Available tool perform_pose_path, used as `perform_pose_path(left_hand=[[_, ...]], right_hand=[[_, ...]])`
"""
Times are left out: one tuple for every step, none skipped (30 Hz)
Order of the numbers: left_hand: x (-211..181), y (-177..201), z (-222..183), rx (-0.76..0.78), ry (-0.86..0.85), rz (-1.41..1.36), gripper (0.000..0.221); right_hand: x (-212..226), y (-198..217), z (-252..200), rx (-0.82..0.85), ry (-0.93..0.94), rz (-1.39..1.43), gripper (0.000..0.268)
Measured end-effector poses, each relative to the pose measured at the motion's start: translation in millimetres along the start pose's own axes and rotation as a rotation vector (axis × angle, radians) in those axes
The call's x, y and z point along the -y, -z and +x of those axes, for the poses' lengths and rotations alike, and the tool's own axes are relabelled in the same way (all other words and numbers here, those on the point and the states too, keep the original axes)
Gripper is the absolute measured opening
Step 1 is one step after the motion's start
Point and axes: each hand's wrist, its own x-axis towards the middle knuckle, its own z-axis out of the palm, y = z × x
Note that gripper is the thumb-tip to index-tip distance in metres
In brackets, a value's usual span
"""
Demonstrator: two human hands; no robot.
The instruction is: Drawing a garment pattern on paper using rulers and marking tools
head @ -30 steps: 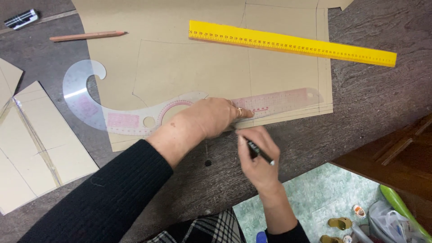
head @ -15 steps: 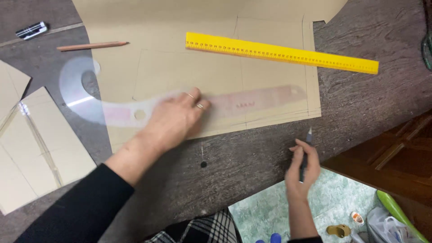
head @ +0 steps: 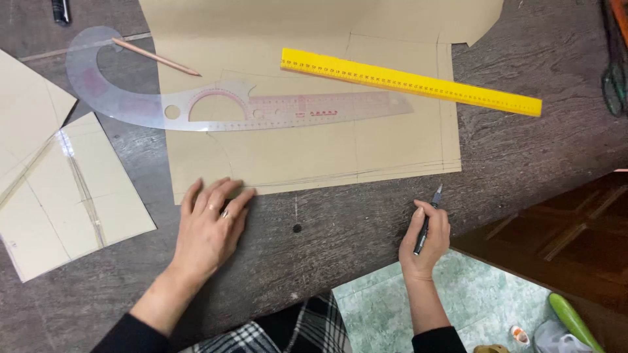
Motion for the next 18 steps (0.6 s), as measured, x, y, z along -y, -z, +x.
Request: perform_pose_path(left_hand=[[-3.4,1.1,-5.7,-0.022,0.019,-0.016,0.04],[-5.9,2.4,-11.4,-0.045,0.039,-0.029,0.04],[-8.1,2.4,-10.5,-0.051,0.041,-0.03,0.04],[-10.0,3.5,-10.5,-0.073,0.047,-0.022,0.04],[-11.8,4.5,-10.5,-0.095,0.054,-0.015,0.039],[-13.1,4.8,-10.1,-0.095,0.06,-0.016,0.039],[-14.2,5.2,-9.6,-0.103,0.062,-0.016,0.037],[-14.0,5.5,-7.4,-0.113,0.063,-0.013,0.035],[-14.4,4.8,-7.3,-0.116,0.068,-0.011,0.035],[-14.8,4.4,-8.0,-0.117,0.072,-0.02,0.035],[-15.0,4.0,-8.7,-0.118,0.077,-0.029,0.034],[-14.3,3.3,-9.5,-0.12,0.084,-0.025,0.034],[-13.7,2.6,-10.2,-0.119,0.078,-0.036,0.034],[-14.5,1.4,-11.1,-0.12,0.071,-0.05,0.034],[-15.2,6.4,-9.8,-0.122,0.078,-0.048,0.034],[-14.4,11.4,-7.1,-0.11,0.032,-0.057,0.031],[-13.6,16.1,-3.8,-0.098,-0.014,-0.067,0.029],[-12.2,16.7,-3.4,-0.099,-0.013,-0.068,0.029]], right_hand=[[0.2,0.9,0.9,-0.002,0.014,-0.007,0.015],[0.8,0.4,2.3,-0.004,0.03,-0.012,0.014],[-0.9,0.5,1.5,-0.006,0.035,-0.013,0.014],[-2.2,0.1,0.1,-0.005,0.029,-0.019,0.014],[-3.5,-0.5,-1.3,-0.004,0.024,-0.025,0.014],[-4.2,0.0,-2.1,0.001,0.028,-0.025,0.014],[-4.9,0.4,-2.9,0.0,0.017,-0.016,0.014],[-5.3,-0.9,-2.0,-0.003,0.006,-0.004,0.015],[-2.9,0.1,-2.0,-0.001,0.011,-0.003,0.015],[-0.4,0.3,-1.6,0.007,-0.008,0.025,0.016],[2.2,0.5,-1.2,0.016,-0.026,0.052,0.018],[1.6,0.8,-0.6,0.021,-0.021,0.057,0.018],[0.9,1.0,0.2,0.023,-0.004,0.026,0.016],[-0.5,2.9,0.7,0.025,0.013,-0.007,0.014],[-1.5,2.5,-1.7,0.029,0.019,-0.006,0.014],[-2.0,0.8,-3.7,0.028,0.005,-0.022,0.02],[-2.8,-1.0,-5.2,0.028,-0.009,-0.037,0.026],[-1.4,-1.9,-4.0,0.028,-0.008,-0.038,0.026]])
